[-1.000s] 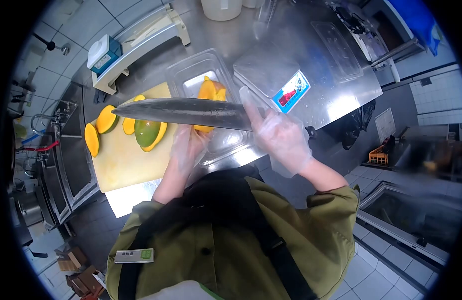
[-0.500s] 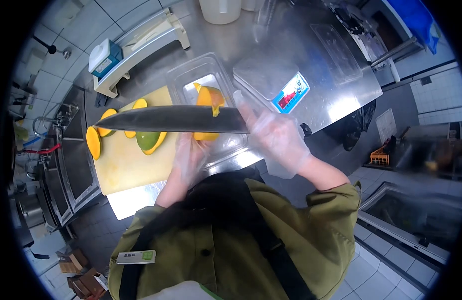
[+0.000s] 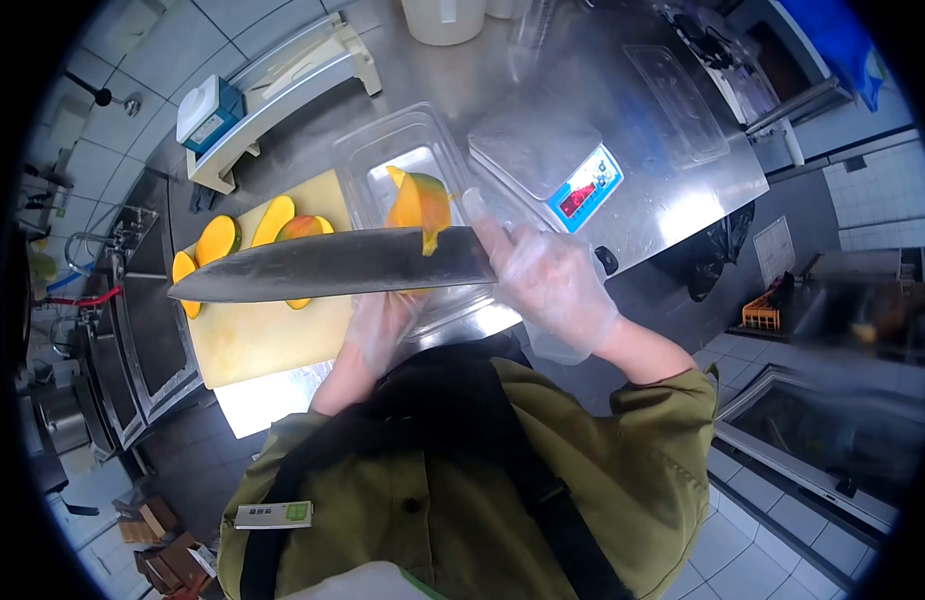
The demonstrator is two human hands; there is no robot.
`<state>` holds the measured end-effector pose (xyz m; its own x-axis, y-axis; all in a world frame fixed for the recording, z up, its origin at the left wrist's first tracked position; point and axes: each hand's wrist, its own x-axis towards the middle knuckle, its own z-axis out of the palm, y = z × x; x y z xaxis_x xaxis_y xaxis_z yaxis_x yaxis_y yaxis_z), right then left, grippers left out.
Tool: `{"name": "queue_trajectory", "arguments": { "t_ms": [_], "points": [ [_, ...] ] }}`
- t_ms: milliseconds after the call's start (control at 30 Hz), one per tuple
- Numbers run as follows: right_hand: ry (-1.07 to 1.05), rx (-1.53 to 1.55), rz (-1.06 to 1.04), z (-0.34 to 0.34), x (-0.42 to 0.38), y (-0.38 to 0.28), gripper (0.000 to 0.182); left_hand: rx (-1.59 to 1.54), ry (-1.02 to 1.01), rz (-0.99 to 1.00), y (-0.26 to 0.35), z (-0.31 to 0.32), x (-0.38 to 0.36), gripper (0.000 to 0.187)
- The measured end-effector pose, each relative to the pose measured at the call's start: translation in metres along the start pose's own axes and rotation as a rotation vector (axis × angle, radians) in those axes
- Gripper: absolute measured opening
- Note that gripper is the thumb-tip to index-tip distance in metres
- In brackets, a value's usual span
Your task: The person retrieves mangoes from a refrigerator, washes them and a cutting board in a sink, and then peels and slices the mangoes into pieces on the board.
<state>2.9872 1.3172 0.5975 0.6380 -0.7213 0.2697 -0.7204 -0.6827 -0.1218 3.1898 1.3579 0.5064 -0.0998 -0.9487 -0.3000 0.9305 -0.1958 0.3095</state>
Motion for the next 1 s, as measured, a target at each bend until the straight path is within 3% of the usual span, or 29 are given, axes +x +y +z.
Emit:
{"name": "queue_trajectory", "arguments": {
  "t_ms": [267, 767, 867, 1000],
  "points": [
    [-0.021, 0.087, -0.018, -0.001, 0.005, -0.001, 0.063, 0.036, -0.053, 0.024, -0.002, 0.006, 0.001, 0.038],
    [0.001, 0.174, -0.019, 0.007, 0.023, 0.001, 0.052, 0.145, -0.098, -0.049, 0.017, 0.015, 0.003, 0.046],
    [0.032, 0.131, -0.106, 0.01, 0.029, 0.003, 0.076, 0.209, -0.057, -0.007, 0.023, 0.024, -0.002, 0.046],
    [0.057, 0.122, -0.128, 0.016, 0.038, 0.001, 0.074, 0.22, -0.142, 0.023, 0.025, 0.014, 0.0, 0.047]
  ]
}}
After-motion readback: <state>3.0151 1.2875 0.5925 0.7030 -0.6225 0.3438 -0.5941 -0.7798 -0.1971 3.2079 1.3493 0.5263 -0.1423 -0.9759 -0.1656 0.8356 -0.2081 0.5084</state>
